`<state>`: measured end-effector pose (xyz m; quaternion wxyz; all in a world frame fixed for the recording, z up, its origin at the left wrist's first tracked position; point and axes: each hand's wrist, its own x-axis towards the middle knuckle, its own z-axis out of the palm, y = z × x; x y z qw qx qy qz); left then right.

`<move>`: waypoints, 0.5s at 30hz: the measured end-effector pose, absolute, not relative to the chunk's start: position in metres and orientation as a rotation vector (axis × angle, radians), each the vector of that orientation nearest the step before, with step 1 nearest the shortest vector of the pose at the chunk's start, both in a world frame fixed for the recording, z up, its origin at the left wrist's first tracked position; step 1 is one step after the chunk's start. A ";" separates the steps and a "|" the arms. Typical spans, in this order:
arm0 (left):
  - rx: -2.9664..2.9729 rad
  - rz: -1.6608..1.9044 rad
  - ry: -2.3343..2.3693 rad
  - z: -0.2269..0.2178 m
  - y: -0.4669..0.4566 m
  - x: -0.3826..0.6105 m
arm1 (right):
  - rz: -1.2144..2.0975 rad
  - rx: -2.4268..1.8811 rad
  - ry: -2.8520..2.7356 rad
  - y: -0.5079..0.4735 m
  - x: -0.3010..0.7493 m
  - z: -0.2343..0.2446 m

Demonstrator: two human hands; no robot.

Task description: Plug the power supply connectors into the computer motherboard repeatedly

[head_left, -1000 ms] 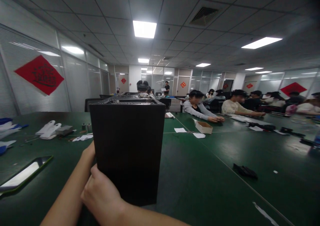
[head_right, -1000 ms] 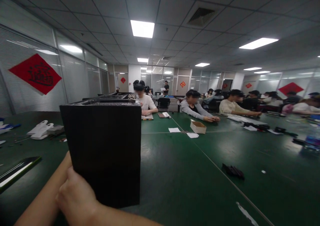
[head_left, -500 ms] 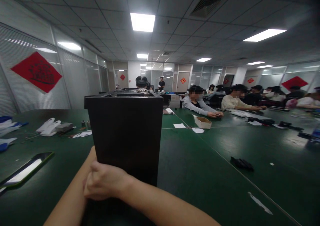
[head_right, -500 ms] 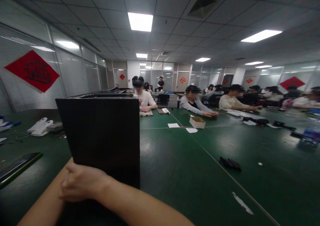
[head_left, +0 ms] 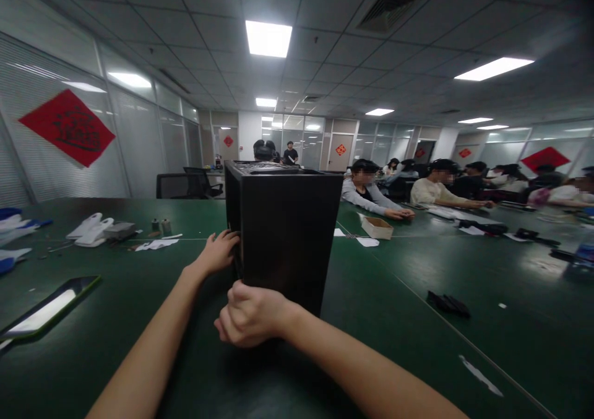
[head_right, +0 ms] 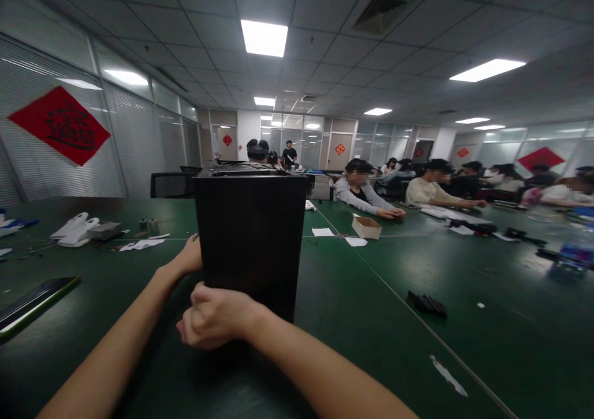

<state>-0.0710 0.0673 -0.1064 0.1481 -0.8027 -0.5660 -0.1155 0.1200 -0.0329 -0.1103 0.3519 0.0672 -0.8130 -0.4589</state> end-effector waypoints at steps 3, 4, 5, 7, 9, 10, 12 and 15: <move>-2.289 -0.332 -1.548 -0.117 0.072 -0.065 | -1.196 0.172 -2.110 -0.020 0.146 -0.111; -2.280 -0.335 -1.520 -0.118 0.074 -0.062 | -1.194 0.176 -2.120 -0.015 0.156 -0.112; -2.274 -0.338 -1.494 -0.119 0.075 -0.058 | -1.192 0.182 -2.134 -0.010 0.166 -0.112; -2.271 -0.344 -1.455 -0.118 0.078 -0.050 | -1.187 0.191 -2.159 0.001 0.185 -0.113; -2.271 -0.340 -1.426 -0.116 0.079 -0.042 | -1.188 0.194 -2.172 0.011 0.205 -0.113; -2.271 -0.330 -1.415 -0.114 0.079 -0.038 | -1.196 0.187 -2.174 0.015 0.214 -0.113; -2.271 -0.303 -1.408 -0.111 0.077 -0.031 | -1.218 0.160 -2.178 0.023 0.232 -0.113; -2.276 -0.252 -1.430 -0.107 0.073 -0.020 | -1.240 0.113 -2.197 0.032 0.252 -0.113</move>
